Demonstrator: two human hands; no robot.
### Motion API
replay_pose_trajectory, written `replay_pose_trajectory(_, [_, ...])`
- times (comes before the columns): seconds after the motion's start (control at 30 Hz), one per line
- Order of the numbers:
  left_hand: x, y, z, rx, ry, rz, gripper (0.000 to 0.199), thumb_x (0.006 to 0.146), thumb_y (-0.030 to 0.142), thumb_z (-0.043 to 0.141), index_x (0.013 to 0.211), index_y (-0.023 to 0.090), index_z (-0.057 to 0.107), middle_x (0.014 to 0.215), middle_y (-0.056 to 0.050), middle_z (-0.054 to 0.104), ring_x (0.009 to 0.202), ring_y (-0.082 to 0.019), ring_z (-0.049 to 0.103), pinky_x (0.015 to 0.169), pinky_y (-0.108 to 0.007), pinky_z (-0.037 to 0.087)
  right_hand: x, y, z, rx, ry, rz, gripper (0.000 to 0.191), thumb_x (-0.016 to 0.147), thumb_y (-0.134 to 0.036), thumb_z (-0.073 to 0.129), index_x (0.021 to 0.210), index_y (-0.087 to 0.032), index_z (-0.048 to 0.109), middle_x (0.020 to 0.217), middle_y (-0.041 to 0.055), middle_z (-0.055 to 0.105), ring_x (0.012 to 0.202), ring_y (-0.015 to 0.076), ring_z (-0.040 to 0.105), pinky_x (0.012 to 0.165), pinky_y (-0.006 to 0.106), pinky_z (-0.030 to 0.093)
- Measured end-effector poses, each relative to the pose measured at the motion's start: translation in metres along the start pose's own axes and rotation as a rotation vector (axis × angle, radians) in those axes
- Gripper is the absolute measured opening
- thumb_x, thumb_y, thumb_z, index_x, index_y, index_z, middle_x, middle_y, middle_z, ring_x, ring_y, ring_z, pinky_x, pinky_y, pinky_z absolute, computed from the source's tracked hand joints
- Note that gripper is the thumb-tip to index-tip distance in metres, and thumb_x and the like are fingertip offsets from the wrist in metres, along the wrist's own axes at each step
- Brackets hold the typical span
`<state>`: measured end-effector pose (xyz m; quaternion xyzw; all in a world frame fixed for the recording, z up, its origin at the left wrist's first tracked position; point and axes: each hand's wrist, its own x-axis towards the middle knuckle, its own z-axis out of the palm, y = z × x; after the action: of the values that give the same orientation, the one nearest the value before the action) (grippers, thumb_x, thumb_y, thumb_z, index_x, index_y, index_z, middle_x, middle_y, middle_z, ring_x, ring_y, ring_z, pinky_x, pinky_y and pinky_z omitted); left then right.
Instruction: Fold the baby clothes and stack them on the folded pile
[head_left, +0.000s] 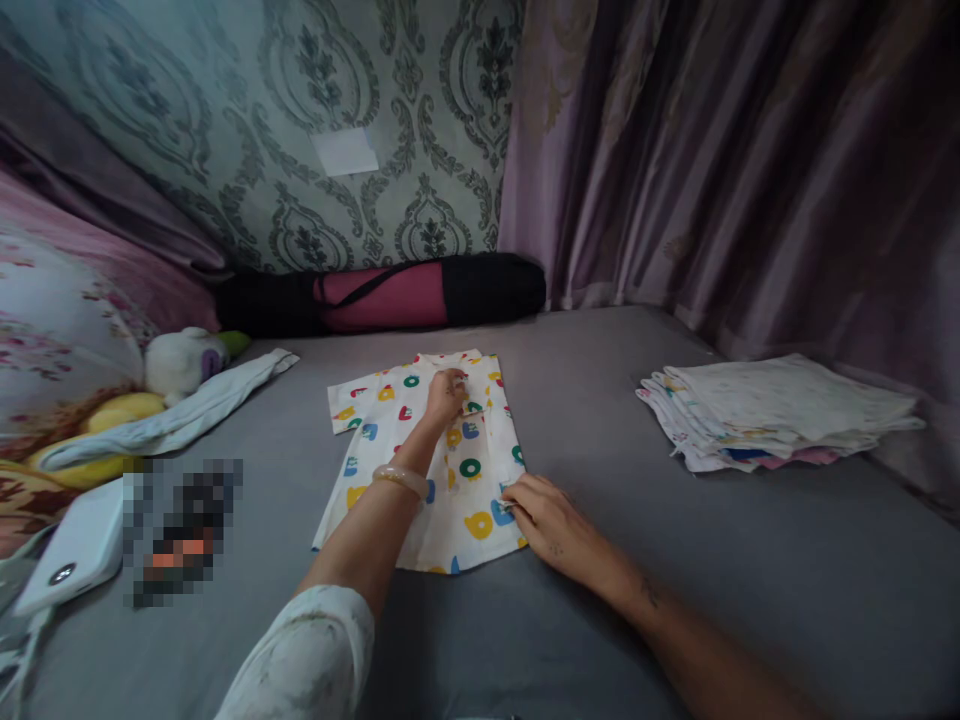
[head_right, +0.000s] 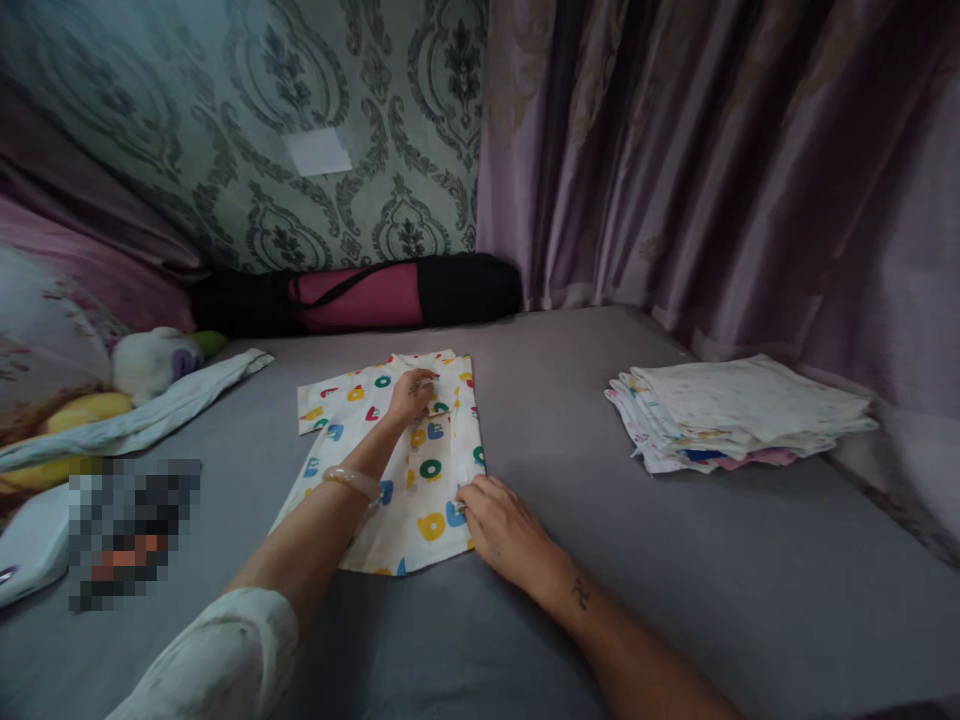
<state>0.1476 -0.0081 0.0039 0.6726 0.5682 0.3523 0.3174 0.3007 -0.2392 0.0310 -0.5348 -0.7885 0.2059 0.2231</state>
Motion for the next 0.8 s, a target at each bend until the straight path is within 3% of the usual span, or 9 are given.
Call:
replay_pose_trajectory(0.17, [-0.004, 0.002, -0.006, 0.169, -0.024, 0.199, 0.044, 0.070, 0.016, 0.064, 0.114, 0.014, 0.058, 0.121, -0.014, 0.055, 0.114, -0.026, 0.053, 0.100, -0.038, 0.041, 0.001, -0.005, -0.006, 0.114, -0.040, 0.070, 0.022, 0.095, -0.026, 0.046, 0.093, -0.019, 0.066, 0.088, 0.0031, 0.065, 0.082, 0.0146, 0.058, 0.077, 0.025, 0.042])
replay_pose_trajectory(0.27, [-0.016, 0.010, -0.011, 0.273, 0.042, 0.195, 0.045, 0.072, 0.023, 0.068, 0.115, 0.018, 0.056, 0.135, -0.016, 0.046, 0.125, -0.032, 0.045, 0.104, -0.045, 0.037, 0.004, -0.002, -0.012, 0.254, -0.115, 0.133, 0.029, 0.094, -0.036, 0.047, 0.089, -0.020, 0.070, 0.073, -0.0010, 0.065, 0.065, 0.0119, 0.056, 0.062, 0.022, 0.040])
replay_pose_trajectory(0.33, [-0.034, 0.019, -0.014, 0.329, 0.064, 0.167, 0.039, 0.076, 0.026, 0.065, 0.113, 0.018, 0.056, 0.139, -0.019, 0.043, 0.127, -0.035, 0.044, 0.102, -0.049, 0.037, 0.010, 0.005, -0.016, 0.304, -0.068, 0.183, 0.034, 0.093, -0.038, 0.044, 0.087, -0.018, 0.070, 0.070, -0.0011, 0.065, 0.064, 0.0122, 0.056, 0.059, 0.022, 0.040])
replay_pose_trajectory(0.37, [-0.047, 0.024, -0.015, 0.357, 0.033, 0.179, 0.037, 0.078, 0.026, 0.064, 0.114, 0.017, 0.056, 0.140, -0.020, 0.042, 0.128, -0.036, 0.043, 0.102, -0.050, 0.037, 0.015, 0.011, -0.018, 0.308, -0.007, 0.205, 0.034, 0.093, -0.037, 0.043, 0.087, -0.018, 0.070, 0.072, -0.0004, 0.066, 0.066, 0.0130, 0.058, 0.061, 0.022, 0.042])
replay_pose_trajectory(0.47, [-0.093, 0.035, -0.014, 0.470, -0.197, 0.405, 0.038, 0.086, 0.032, 0.054, 0.120, 0.014, 0.054, 0.144, -0.021, 0.041, 0.134, -0.034, 0.038, 0.106, -0.048, 0.035, 0.036, 0.033, -0.021, 0.257, 0.160, 0.214, 0.031, 0.092, -0.031, 0.042, 0.098, -0.018, 0.069, 0.091, 0.0036, 0.071, 0.085, 0.0160, 0.063, 0.079, 0.027, 0.047])
replay_pose_trajectory(0.53, [-0.123, 0.037, -0.011, 0.526, -0.373, 0.484, 0.041, 0.091, 0.034, 0.047, 0.125, 0.011, 0.052, 0.145, -0.020, 0.041, 0.140, -0.032, 0.031, 0.112, -0.047, 0.029, 0.054, 0.047, -0.018, 0.195, 0.162, 0.165, 0.035, 0.092, -0.028, 0.039, 0.111, -0.018, 0.067, 0.114, 0.0073, 0.068, 0.106, 0.0170, 0.061, 0.095, 0.031, 0.043])
replay_pose_trajectory(0.6, [-0.148, 0.034, -0.008, 0.576, -0.486, 0.488, 0.049, 0.092, 0.036, 0.045, 0.133, 0.008, 0.046, 0.149, -0.021, 0.036, 0.142, -0.032, 0.026, 0.114, -0.047, 0.026, 0.073, 0.057, -0.010, 0.102, 0.090, 0.132, 0.043, 0.093, -0.026, 0.033, 0.126, -0.015, 0.059, 0.135, 0.0101, 0.057, 0.126, 0.0176, 0.049, 0.109, 0.036, 0.032])
replay_pose_trajectory(0.7, [-0.168, 0.028, -0.002, 0.607, -0.487, 0.461, 0.057, 0.096, 0.042, 0.036, 0.141, 0.008, 0.038, 0.153, -0.019, 0.032, 0.144, -0.031, 0.022, 0.115, -0.048, 0.024, 0.099, 0.060, 0.006, -0.080, -0.052, 0.116, 0.052, 0.096, -0.029, 0.026, 0.143, -0.014, 0.043, 0.152, 0.0099, 0.036, 0.142, 0.0191, 0.027, 0.116, 0.043, 0.016])
replay_pose_trajectory(0.8, [-0.174, 0.024, 0.003, 0.611, -0.429, 0.457, 0.059, 0.097, 0.044, 0.030, 0.143, 0.008, 0.036, 0.152, -0.018, 0.034, 0.144, -0.029, 0.023, 0.116, -0.048, 0.022, 0.121, 0.055, 0.018, -0.194, -0.119, 0.125, 0.061, 0.098, -0.040, 0.021, 0.149, -0.008, 0.031, 0.157, 0.0121, 0.023, 0.146, 0.0214, 0.015, 0.118, 0.044, 0.009])
